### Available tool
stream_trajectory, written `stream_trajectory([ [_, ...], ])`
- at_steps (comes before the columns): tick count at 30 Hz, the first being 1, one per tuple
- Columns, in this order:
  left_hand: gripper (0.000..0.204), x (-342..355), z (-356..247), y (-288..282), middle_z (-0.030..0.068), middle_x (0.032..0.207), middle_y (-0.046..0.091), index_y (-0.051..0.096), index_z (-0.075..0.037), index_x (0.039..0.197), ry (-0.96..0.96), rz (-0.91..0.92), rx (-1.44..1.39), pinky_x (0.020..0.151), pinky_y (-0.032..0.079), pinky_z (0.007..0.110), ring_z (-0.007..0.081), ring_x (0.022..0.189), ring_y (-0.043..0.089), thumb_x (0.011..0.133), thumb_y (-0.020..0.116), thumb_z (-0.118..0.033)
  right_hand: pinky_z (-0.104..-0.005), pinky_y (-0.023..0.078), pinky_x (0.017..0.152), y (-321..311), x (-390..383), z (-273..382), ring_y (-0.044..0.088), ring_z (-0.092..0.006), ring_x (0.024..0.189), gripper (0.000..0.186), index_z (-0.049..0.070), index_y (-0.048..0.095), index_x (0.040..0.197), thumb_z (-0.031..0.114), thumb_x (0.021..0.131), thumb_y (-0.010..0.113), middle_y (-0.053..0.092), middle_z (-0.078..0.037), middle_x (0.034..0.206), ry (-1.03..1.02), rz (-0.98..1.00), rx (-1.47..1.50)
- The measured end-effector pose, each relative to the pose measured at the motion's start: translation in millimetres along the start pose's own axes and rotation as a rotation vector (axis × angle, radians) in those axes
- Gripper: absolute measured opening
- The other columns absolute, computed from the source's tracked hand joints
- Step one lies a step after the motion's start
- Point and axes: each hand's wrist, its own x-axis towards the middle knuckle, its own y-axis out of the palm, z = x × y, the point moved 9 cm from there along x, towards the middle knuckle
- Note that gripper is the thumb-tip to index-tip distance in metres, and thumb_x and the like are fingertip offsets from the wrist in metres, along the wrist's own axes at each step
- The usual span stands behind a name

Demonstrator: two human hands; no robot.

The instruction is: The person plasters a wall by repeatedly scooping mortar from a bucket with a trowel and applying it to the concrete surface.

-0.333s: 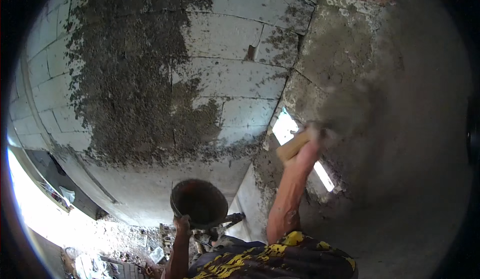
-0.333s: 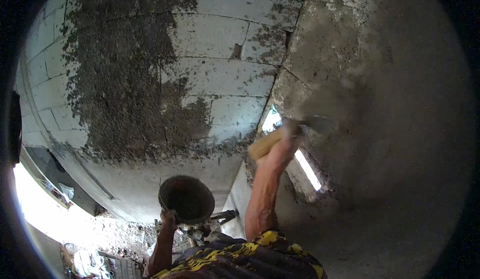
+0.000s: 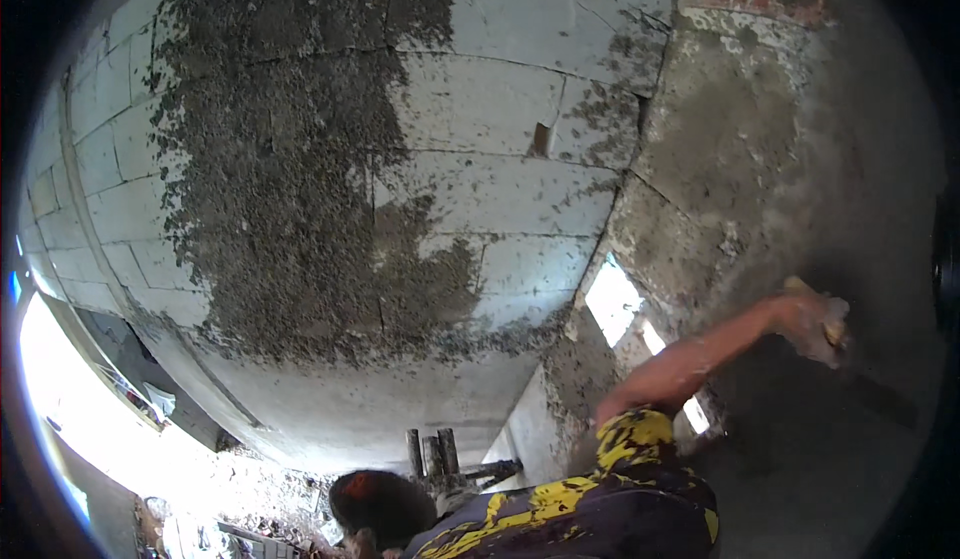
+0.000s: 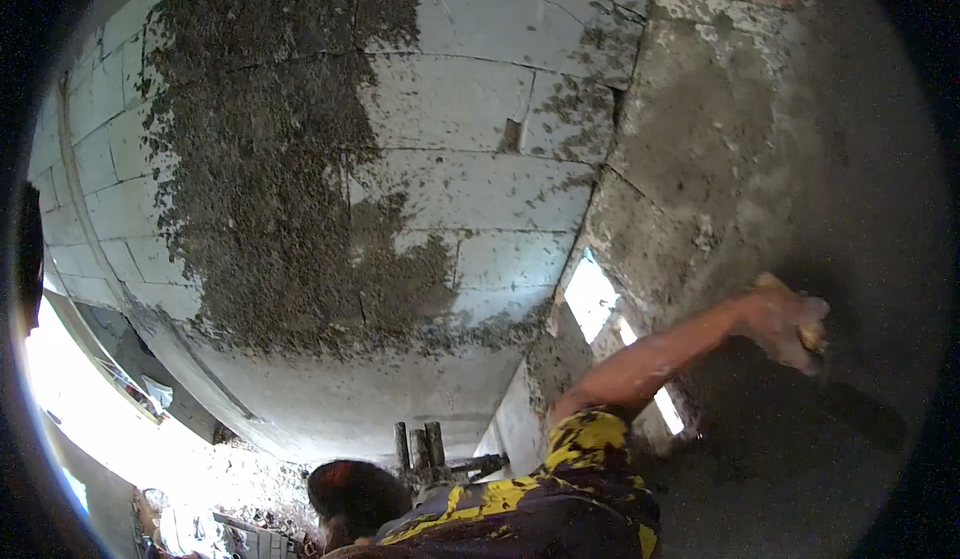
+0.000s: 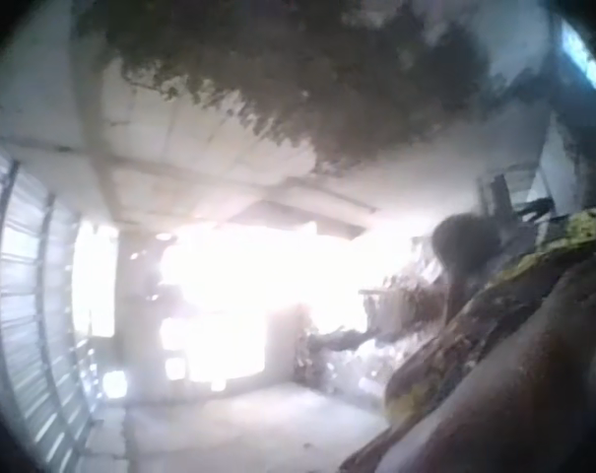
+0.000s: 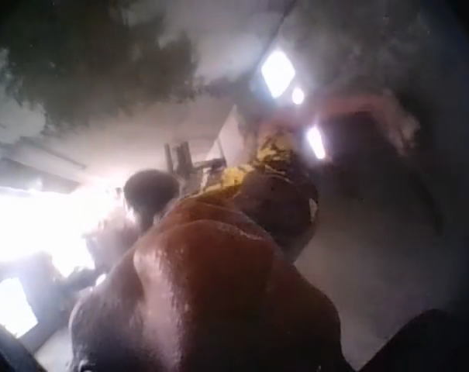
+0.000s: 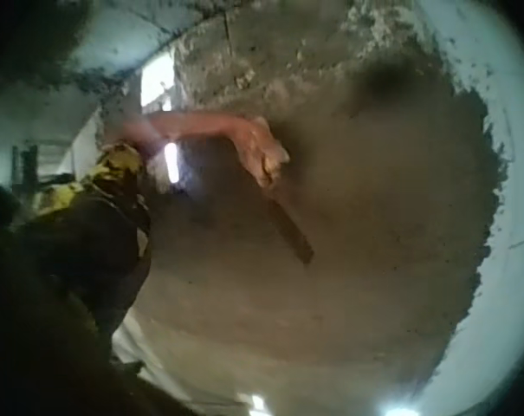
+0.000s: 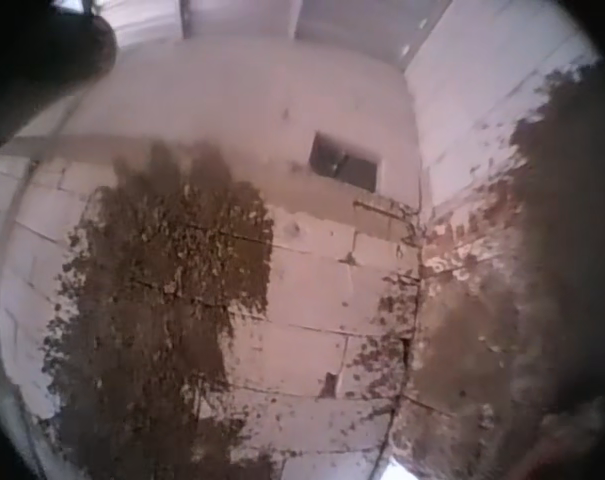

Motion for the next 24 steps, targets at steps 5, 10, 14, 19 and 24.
stream_trajectory([
  [5, 0.032, 147.0, 52.9, -5.1, 0.0099, 0.084, 0.064, 0.061, -0.004, 0.093, 0.170, 0.540, -0.093, 0.062, 0.047, 0.031, 0.0164, 0.072, 0.060, 0.076, 0.060, -0.031, -0.0382, 0.046, 0.072, 102.3, -65.1, 2.4, 0.053, -0.0268, 0.084, 0.032, 0.003, 0.044, 0.101, 0.026, 0.082, 0.056, 0.048, -0.017, 0.099, -0.267, 0.008, -0.126],
  [10, 0.036, -185.3, 156.9, -153.2, 0.0110, 0.093, 0.063, 0.057, -0.004, 0.102, -0.775, -0.240, -0.287, 0.068, 0.047, 0.031, 0.0161, 0.079, 0.060, 0.075, 0.059, -0.027, -0.0387, 0.044, 0.068, 288.4, -295.6, -98.4, 0.053, -0.0257, 0.075, 0.017, 0.003, 0.053, 0.084, 0.020, 0.082, 0.053, 0.053, -0.016, 0.084, -0.238, 1.364, -0.260],
  [14, 0.040, -632.9, -44.4, -237.3, 0.0120, 0.095, 0.063, 0.055, -0.004, 0.106, -1.285, -1.384, 0.055, 0.070, 0.047, 0.032, 0.0176, 0.080, 0.060, 0.073, 0.059, -0.025, -0.0366, 0.043, 0.058, -19.4, -483.7, 87.2, 0.051, -0.0242, 0.066, 0.021, 0.005, 0.050, 0.100, 0.019, 0.083, 0.052, 0.053, -0.010, 0.080, 0.039, 1.792, 0.638],
  [19, 0.045, -696.8, -131.3, -216.8, 0.0133, 0.096, 0.062, 0.052, -0.004, 0.111, -1.294, -1.537, 0.413, 0.072, 0.047, 0.034, 0.0195, 0.082, 0.060, 0.071, 0.058, -0.022, -0.0433, 0.046, 0.058, -422.5, -470.9, 103.2, 0.060, -0.0326, 0.066, 0.022, 0.003, 0.056, 0.092, 0.020, 0.080, 0.052, 0.060, -0.017, 0.075, -0.320, 3.181, 0.720],
  [24, 0.051, -654.7, -99.6, -215.3, 0.0146, 0.098, 0.061, 0.049, -0.004, 0.116, -1.363, -1.149, 0.716, 0.074, 0.047, 0.036, 0.0214, 0.084, 0.060, 0.068, 0.058, -0.020, -0.0421, 0.049, 0.058, -598.8, -461.2, 76.5, 0.062, -0.0292, 0.069, 0.020, 0.002, 0.063, 0.077, 0.018, 0.073, 0.053, 0.061, -0.016, 0.073, -0.868, 3.236, 1.327],
])
